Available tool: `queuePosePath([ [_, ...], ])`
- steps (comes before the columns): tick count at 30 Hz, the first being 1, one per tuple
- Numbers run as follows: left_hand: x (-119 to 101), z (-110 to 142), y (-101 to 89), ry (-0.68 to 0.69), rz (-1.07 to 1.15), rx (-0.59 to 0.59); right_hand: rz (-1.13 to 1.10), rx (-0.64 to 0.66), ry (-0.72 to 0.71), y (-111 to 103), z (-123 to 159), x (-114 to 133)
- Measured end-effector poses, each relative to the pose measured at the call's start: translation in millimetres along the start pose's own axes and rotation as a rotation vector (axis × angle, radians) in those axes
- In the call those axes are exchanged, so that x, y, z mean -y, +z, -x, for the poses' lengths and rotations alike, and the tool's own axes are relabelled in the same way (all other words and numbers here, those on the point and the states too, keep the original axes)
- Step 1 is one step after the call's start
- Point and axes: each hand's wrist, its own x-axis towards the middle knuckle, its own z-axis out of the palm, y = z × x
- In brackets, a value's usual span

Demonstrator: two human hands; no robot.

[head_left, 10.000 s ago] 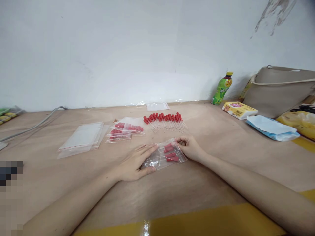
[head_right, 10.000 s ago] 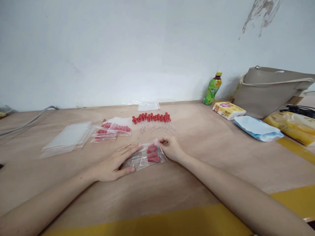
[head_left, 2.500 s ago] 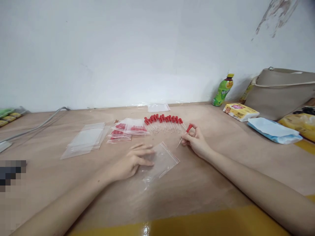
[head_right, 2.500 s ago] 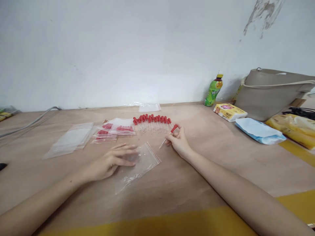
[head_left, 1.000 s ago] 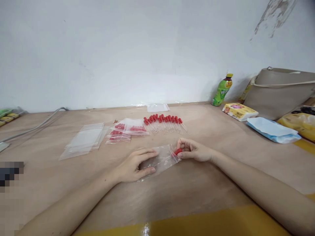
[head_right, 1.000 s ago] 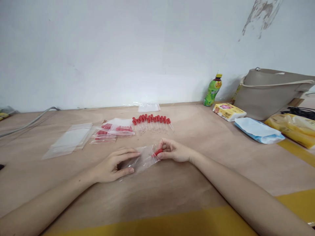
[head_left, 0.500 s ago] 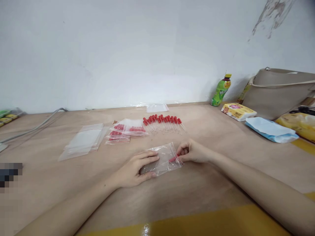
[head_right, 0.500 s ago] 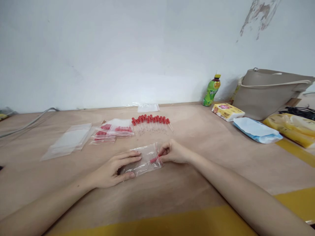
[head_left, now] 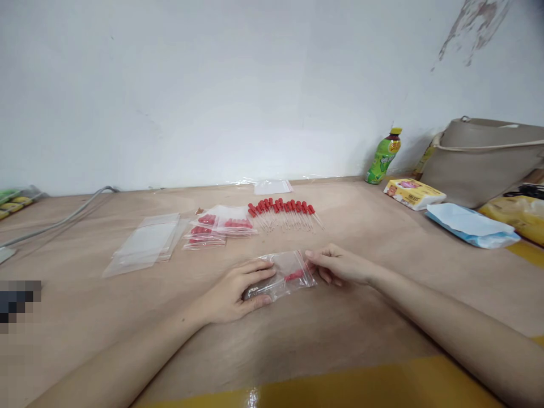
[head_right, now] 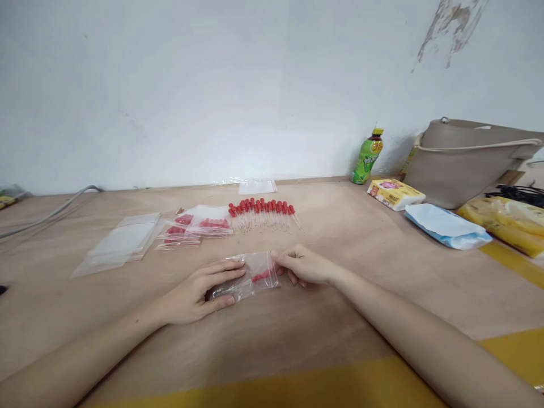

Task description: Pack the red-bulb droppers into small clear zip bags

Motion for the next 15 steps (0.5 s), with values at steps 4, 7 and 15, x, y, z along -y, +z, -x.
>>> queuePosePath([
  [4, 0.3, -1.6, 1.1, 0.000, -0.020, -0.016, -0.053, -0.126, -0.094, 7.8, 0.8, 1.6],
  [7, 2.0, -2.3, 1.0, 0.003, -0.024, -0.070, -0.164, -0.180, -0.027, 10.4, -3.9, -4.6],
  [15, 5.6, 0.0, -7.2, -0.005, 0.018, 0.002, -0.222, -0.221, 0.065, 1.7, -5.6, -10.3],
])
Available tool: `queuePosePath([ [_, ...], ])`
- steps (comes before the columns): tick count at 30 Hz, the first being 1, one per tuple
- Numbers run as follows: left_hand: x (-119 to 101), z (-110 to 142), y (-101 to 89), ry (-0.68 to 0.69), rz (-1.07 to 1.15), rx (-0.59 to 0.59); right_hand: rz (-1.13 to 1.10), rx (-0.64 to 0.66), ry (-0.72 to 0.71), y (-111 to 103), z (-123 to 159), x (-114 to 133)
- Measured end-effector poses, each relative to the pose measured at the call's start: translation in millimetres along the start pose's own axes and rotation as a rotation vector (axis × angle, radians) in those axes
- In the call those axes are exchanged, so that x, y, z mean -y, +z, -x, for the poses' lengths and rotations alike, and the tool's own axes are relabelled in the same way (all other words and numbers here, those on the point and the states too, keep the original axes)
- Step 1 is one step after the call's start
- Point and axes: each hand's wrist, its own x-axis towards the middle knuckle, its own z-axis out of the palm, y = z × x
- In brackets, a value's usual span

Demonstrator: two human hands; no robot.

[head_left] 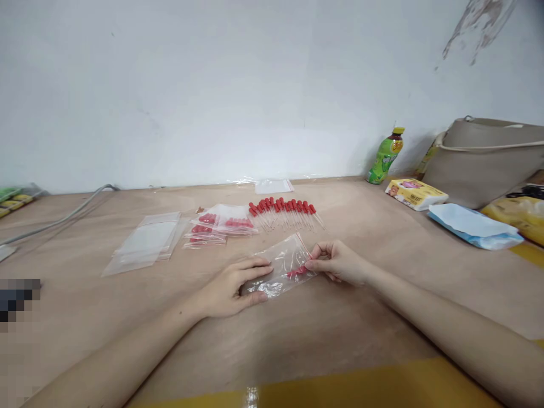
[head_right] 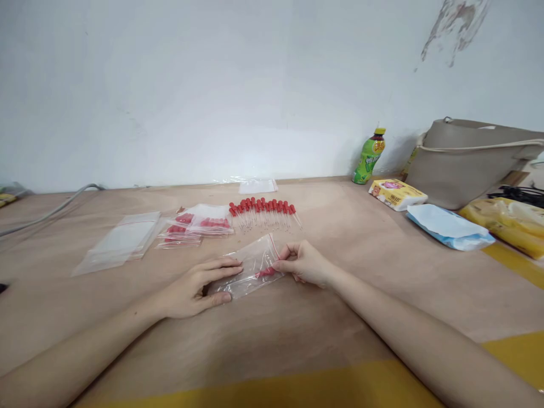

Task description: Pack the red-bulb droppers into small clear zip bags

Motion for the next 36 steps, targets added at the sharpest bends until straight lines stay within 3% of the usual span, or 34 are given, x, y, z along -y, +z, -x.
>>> queuePosePath([
  [7, 0.6, 0.1, -0.4, 0.030, -0.014, -0.005, -0.052, 0.072, 0.003, 1.3, -0.7, 1.4],
  [9, 1.2, -0.2, -0.5, 0.032, -0.023, 0.002, -0.022, 0.041, -0.007, -1.3, -3.4, -0.5],
  [11, 1.6, -0.6, -0.6, 0.036, -0.045, 0.023, 0.042, -0.081, -0.062, -7.6, -9.4, -3.6],
  [16, 3.4, -1.3, -0.9, 0.063, -0.084, 0.056, 0.463, -0.559, -0.267, -41.8, -42.2, -12.1],
  [22, 4.9, -1.4, -1.6, 0.065, -0.099, 0.080, 0.607, -0.682, -0.072, -71.6, -90.4, -2.2],
  [25, 3.1, -1.8, -2.1, 0.069, -0.109, 0.082, 0.614, -0.693, 0.067, -71.5, -103.7, 12.1],
  [29, 1.3, -2.5, -2.4, 0.072, -0.106, 0.072, 0.584, -0.612, 0.185, -66.3, -110.0, 24.2],
  [36, 1.5, -3.5, -1.6, 0.071, -0.122, 0.075, 0.454, -0.571, 0.200, -72.1, -112.6, 19.2],
])
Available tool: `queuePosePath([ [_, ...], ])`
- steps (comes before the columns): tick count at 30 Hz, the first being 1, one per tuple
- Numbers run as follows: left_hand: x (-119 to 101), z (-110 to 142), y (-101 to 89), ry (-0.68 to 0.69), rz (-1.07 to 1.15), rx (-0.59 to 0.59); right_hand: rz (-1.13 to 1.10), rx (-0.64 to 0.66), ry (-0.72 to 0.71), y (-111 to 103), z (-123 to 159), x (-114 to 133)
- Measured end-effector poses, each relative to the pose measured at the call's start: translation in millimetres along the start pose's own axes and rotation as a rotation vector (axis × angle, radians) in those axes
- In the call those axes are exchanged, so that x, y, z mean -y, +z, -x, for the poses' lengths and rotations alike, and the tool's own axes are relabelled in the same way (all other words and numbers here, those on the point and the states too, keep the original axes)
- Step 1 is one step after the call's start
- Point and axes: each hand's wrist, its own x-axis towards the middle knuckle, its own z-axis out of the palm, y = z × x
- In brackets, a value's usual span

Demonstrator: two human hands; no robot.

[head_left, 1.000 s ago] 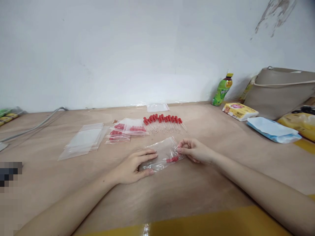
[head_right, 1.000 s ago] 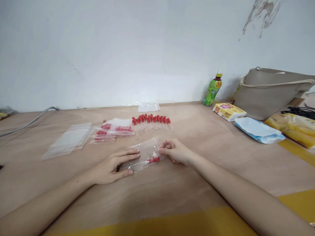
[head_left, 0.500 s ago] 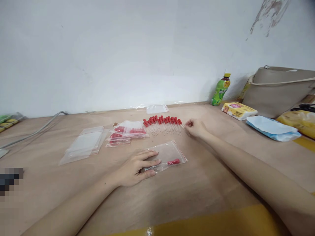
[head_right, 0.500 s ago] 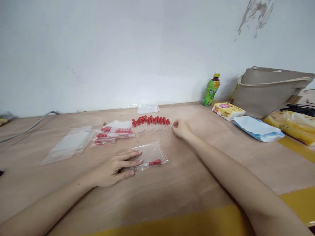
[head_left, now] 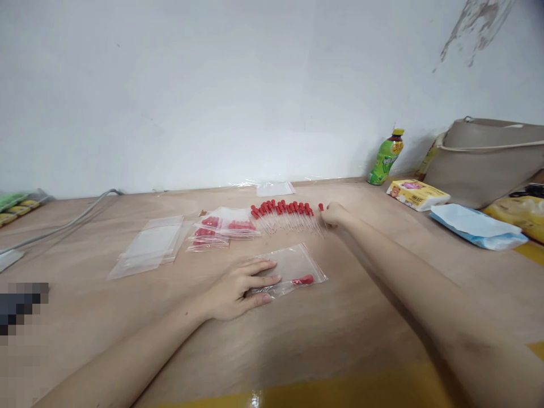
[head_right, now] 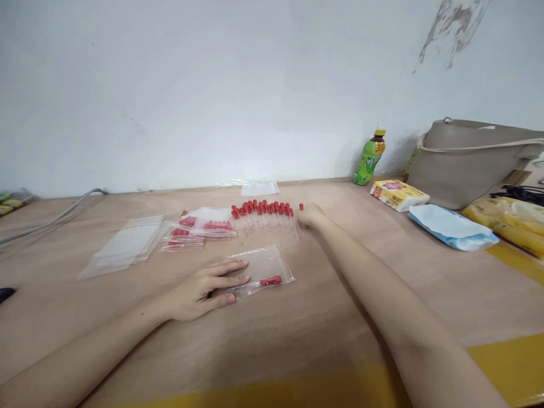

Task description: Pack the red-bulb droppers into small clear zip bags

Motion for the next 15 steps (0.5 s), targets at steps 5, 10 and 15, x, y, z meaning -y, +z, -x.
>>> queuePosePath([
  [5, -0.6, 0.6, 0.5, -0.001, 0.001, -0.004, -0.197, -0.041, -0.054, -3.8, 14.3, -9.9],
  [10, -1.1, 0.1, -0.1, 0.001, 0.011, -0.015, -0.638, 0.051, -0.267, 8.6, 70.7, -26.0],
  [15, -0.9, 0.2, -0.2, -0.004, -0.006, -0.016, -0.835, 0.022, -0.188, 22.1, 107.5, -33.6],
])
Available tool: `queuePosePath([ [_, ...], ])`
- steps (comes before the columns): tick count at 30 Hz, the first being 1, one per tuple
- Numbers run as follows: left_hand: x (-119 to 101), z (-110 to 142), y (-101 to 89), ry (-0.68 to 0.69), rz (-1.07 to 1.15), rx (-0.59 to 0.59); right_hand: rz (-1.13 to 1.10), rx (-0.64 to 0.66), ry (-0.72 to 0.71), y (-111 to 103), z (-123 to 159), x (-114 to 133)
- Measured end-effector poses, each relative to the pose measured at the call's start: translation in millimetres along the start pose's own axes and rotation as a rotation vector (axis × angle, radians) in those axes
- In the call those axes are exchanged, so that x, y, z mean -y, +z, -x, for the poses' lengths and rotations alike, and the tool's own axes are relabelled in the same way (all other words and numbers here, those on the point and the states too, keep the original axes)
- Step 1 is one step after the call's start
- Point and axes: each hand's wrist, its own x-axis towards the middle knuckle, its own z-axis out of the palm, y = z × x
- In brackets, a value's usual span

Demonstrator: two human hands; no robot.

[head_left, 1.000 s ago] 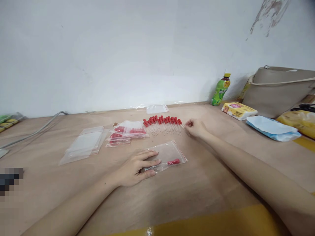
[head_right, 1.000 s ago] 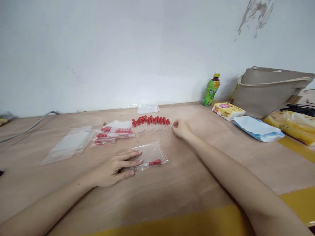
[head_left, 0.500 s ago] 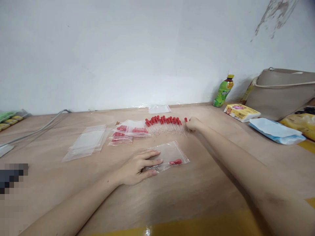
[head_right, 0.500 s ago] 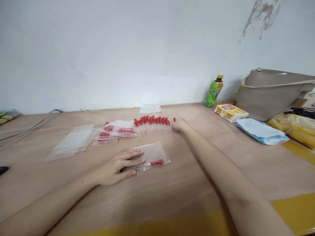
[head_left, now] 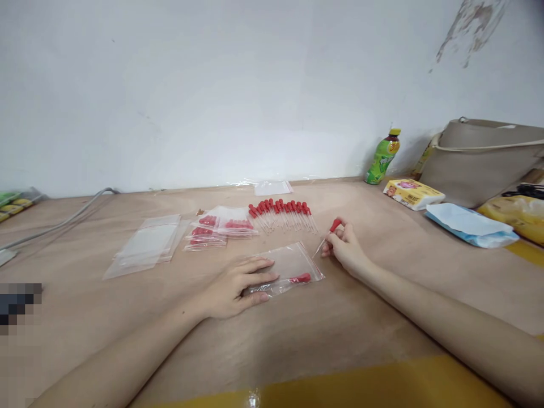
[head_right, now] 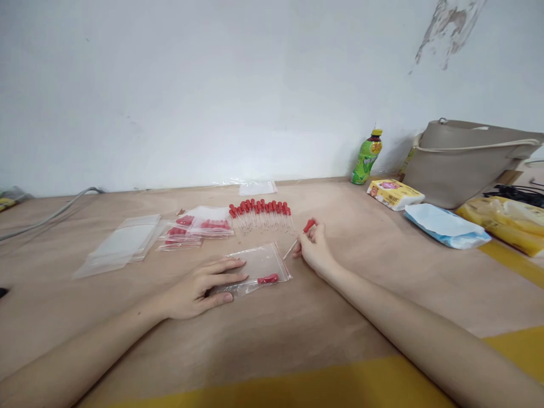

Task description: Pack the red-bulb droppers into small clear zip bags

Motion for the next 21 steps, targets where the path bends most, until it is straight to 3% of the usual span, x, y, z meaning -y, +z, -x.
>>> queuePosePath([
  [8, -0.5, 1.6, 0.2, -0.049, 0.005, -0.002, -0.196, 0.071, 0.117, 6.2, 16.7, 3.6],
  [12, -0.5, 1.7, 0.3, -0.062, 0.002, -0.009, -0.045, 0.372, 0.225, -13.2, 13.8, 8.6],
  [15, -0.6, 1.8, 0.8, -0.062, -0.005, -0.005, 0.189, 0.563, 0.183, -24.6, 6.8, 9.8],
  [21, -0.7, 2.4, 1.3, -0.052, -0.011, 0.000, 0.268, 0.629, 0.001, -13.9, 0.8, 4.4],
])
